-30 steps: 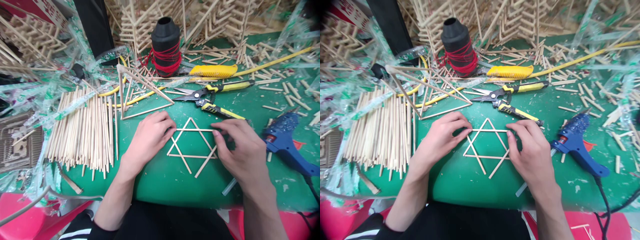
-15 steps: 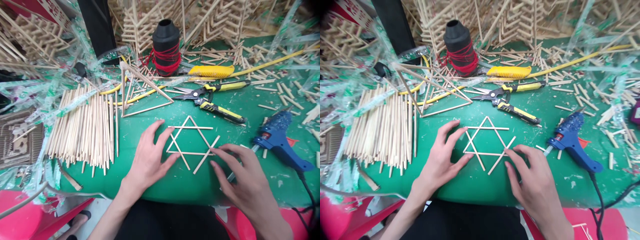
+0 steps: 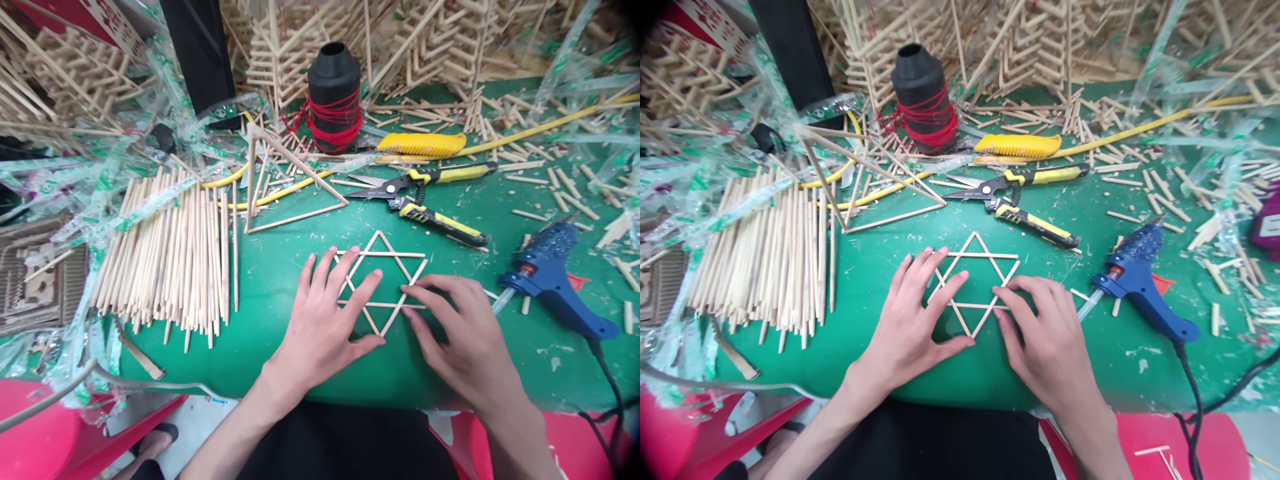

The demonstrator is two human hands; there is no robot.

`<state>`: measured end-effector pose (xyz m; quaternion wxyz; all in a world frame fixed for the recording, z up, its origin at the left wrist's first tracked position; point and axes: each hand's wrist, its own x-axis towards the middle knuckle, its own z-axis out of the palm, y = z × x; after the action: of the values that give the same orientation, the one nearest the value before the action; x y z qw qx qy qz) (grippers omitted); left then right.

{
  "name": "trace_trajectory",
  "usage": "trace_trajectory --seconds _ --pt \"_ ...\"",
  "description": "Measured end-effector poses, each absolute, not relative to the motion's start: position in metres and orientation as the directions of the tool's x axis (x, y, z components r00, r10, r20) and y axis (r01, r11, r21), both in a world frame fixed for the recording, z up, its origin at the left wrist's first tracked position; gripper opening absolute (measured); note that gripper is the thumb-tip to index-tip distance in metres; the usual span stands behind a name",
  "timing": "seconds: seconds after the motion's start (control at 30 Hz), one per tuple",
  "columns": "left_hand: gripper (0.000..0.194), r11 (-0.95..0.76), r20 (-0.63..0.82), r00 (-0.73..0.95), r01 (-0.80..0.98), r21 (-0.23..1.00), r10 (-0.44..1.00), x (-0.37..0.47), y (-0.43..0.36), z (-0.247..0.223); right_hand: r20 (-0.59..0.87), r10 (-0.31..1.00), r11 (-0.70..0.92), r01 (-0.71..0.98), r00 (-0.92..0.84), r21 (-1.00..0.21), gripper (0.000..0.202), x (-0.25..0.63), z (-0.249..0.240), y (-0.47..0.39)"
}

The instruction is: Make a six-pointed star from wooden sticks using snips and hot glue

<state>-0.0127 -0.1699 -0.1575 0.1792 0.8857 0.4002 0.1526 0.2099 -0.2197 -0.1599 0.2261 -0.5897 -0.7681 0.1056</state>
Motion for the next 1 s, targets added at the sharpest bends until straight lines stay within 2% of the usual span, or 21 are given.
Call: trace_trajectory --seconds 0.4,1.0 --pt "0.075 -0.607 0.119 0.631 0.651 0.456 0.766 -0.0110 -0.1721 -0.1585 0.228 0.954 0.278 0.848 -0.192 -0.450 0.033 0.2099 -0.1593 -0.2178" --pt "0.074 -0.621 0.118 0.651 0.630 0.466 0.749 -0.0133 -0.1702 -0.1587 0.238 0.953 0.279 0.853 -0.189 -0.440 0.031 0.2100 -0.1607 -0.2163"
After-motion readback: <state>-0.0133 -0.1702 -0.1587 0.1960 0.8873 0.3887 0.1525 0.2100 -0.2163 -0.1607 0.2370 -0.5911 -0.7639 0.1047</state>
